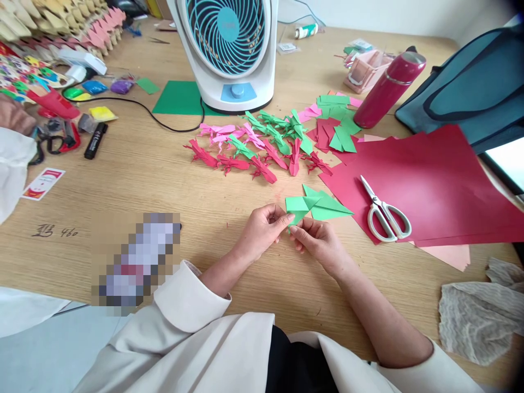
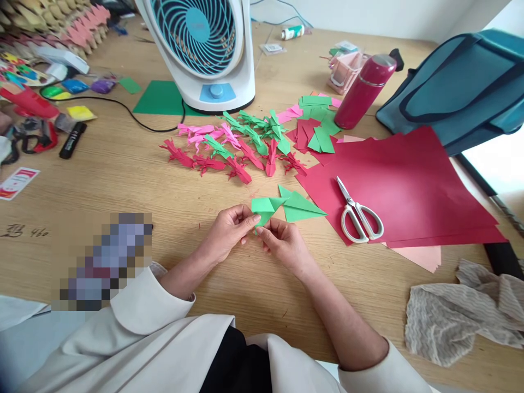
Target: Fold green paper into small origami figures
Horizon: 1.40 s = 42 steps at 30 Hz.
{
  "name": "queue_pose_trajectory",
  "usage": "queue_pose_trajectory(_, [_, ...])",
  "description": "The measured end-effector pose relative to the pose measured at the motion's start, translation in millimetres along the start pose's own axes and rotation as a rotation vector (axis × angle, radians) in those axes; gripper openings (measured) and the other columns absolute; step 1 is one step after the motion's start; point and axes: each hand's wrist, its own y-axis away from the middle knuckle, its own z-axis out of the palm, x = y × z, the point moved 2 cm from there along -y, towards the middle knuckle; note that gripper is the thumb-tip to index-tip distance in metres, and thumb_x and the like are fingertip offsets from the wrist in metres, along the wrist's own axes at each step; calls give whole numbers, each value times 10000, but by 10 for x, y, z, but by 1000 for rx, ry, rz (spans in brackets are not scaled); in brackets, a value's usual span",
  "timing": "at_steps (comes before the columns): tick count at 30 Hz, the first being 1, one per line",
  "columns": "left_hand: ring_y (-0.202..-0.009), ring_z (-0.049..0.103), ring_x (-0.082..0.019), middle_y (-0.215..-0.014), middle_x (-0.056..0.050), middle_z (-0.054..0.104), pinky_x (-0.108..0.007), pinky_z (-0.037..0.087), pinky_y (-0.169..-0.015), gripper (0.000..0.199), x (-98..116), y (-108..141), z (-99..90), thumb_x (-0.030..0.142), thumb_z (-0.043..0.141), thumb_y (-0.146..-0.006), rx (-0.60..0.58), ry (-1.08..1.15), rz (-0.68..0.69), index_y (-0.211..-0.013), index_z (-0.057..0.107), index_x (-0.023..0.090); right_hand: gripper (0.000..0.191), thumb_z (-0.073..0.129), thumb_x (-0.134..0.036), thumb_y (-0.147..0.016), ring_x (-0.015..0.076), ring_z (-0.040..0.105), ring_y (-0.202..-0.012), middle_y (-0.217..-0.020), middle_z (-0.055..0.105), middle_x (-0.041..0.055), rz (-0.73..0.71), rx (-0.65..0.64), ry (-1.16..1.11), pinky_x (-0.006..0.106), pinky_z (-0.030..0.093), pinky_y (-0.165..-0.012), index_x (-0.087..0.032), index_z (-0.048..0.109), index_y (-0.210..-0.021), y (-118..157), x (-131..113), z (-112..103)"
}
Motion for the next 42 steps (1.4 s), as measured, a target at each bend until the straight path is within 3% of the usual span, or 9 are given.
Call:
queue_pose_trajectory(13, [-442,408,-49,-576,54,494,-187,324,-407,351,68,17,15,445,705,-801,63,-52,72,-689,522,168,389,735,-524,-767,77,424,-480,-578,489,-58,-42,-45,-25,235,332,-471,-198,531,-709,-19,61,4])
queue_pose_trajectory(21, [-449,394,-54,-577,56,474,-185,320,-392,329,42,16,31,432,706,-791,39,-49,49,-699,533,168,440,756,-582,-708,90,468,-475,-572,527,-42,-22,-3,-31,242,356,-458,-195,545,-718,-32,74,12])
queue_pose_trajectory(32, [-438,376,-30,-574,68,474,-166,310,-396,271,90,14,-6,366,737,-778,51,75,73,-752,581,146,327,738,-432,-783,82,404,-490,-561,485,-60,-66,-5,30,242,282,-466,-199,522,-707,-25,199,-2])
queue_pose_trajectory(38, [-437,380,-27,-568,73,476,-156,319,-394,302,55,9,-8,393,759,-759,32,121,69,-749,575,154,326,701,-495,-796,112,508,-539,-606,586,-22,-82,-7,-10,250,384,-514,-194,583,-756,-5,100,24])
queue_pose_trajectory(42, [-449,421,-35,-595,48,547,-156,342,-401,298,17,14,6,411,735,-776,1,93,55,-766,590,151,370,728,-532,-748,120,530,-528,-588,631,5,-66,64,-19,259,403,-523,-183,615,-699,-13,100,14])
